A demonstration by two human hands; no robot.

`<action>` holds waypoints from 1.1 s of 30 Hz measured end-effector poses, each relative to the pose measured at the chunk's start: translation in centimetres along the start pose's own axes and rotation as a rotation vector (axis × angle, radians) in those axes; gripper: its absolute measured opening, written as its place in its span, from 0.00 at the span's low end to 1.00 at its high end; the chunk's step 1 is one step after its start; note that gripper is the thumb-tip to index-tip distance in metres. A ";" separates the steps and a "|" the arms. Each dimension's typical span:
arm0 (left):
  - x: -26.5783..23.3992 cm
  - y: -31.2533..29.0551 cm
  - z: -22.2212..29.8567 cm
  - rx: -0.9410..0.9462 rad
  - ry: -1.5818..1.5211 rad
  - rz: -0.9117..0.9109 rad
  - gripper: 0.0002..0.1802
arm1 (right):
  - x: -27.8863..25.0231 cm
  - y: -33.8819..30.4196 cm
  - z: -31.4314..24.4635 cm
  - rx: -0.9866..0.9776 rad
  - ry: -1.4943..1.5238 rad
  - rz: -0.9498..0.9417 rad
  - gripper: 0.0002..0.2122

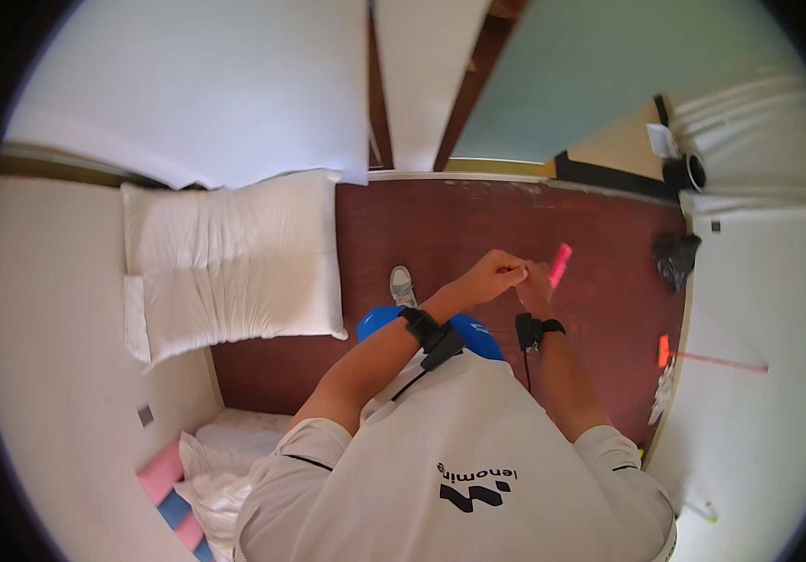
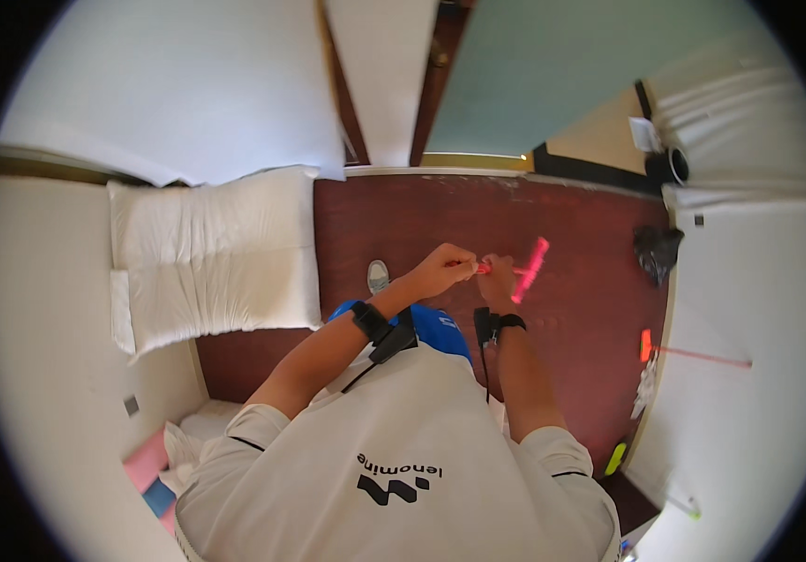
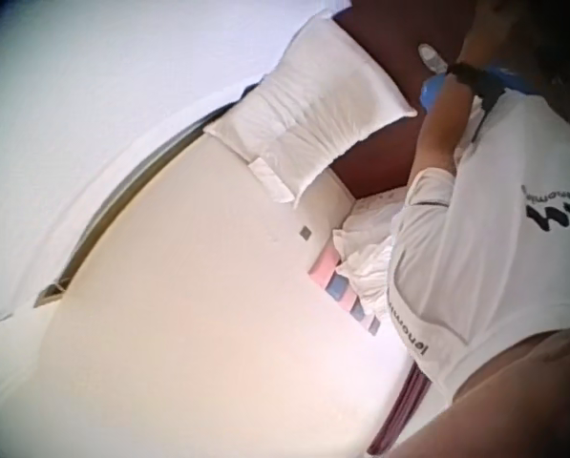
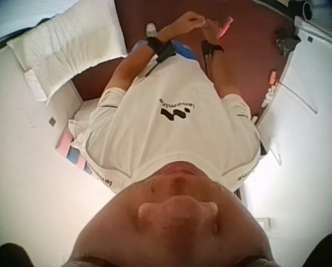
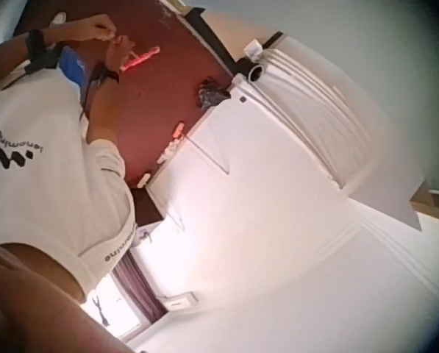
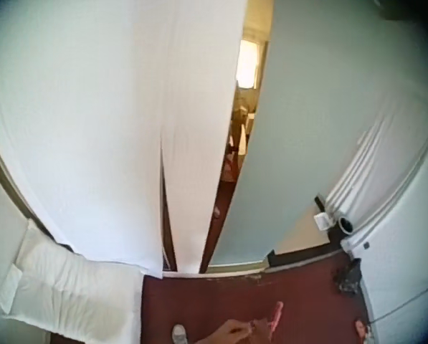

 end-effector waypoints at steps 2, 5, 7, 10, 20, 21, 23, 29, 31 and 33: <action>3.5 -0.3 2.0 0.124 0.273 -0.040 0.13 | -1.1 -1.0 -0.1 -0.127 0.255 0.004 0.07; 9.6 -0.7 2.0 0.219 0.536 -0.209 0.14 | -3.8 -2.8 -2.6 -0.247 0.539 0.116 0.07; 11.9 -1.2 0.8 0.222 0.571 -0.231 0.14 | -4.7 -4.4 -3.9 -0.209 0.580 0.202 0.06; 15.1 -1.2 -0.7 0.248 0.657 -0.262 0.12 | -4.6 -6.0 -3.7 -0.122 0.716 0.171 0.10; 18.9 0.3 -14.2 -0.197 0.419 -0.513 0.07 | 1.2 -15.6 16.1 0.362 0.233 0.023 0.07; 19.9 0.5 -15.7 -0.317 0.291 -0.527 0.09 | 0.4 -16.9 18.1 0.423 0.103 0.108 0.06; 21.9 1.1 -16.7 -0.323 0.249 -0.610 0.10 | -0.2 -18.9 21.2 0.491 0.115 0.217 0.06; 26.2 3.1 -14.5 -0.114 0.114 -0.645 0.12 | -2.2 -19.6 24.3 0.538 0.271 0.347 0.06; 26.6 3.5 -12.8 -0.121 0.198 -0.622 0.13 | -2.7 -17.3 22.3 0.465 0.413 0.271 0.05; 27.5 3.2 -11.0 -0.201 0.644 -0.645 0.16 | -4.3 -14.7 19.2 0.297 0.620 0.258 0.05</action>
Point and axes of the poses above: each hand's wrist, its own y-axis towards the middle knuckle, its own x-axis out of the palm, z = x × y, the point moved 9 cm from there along y, towards the middle knuckle, and after that the axes turned 9 degrees about -y, right-handed, at the moved point
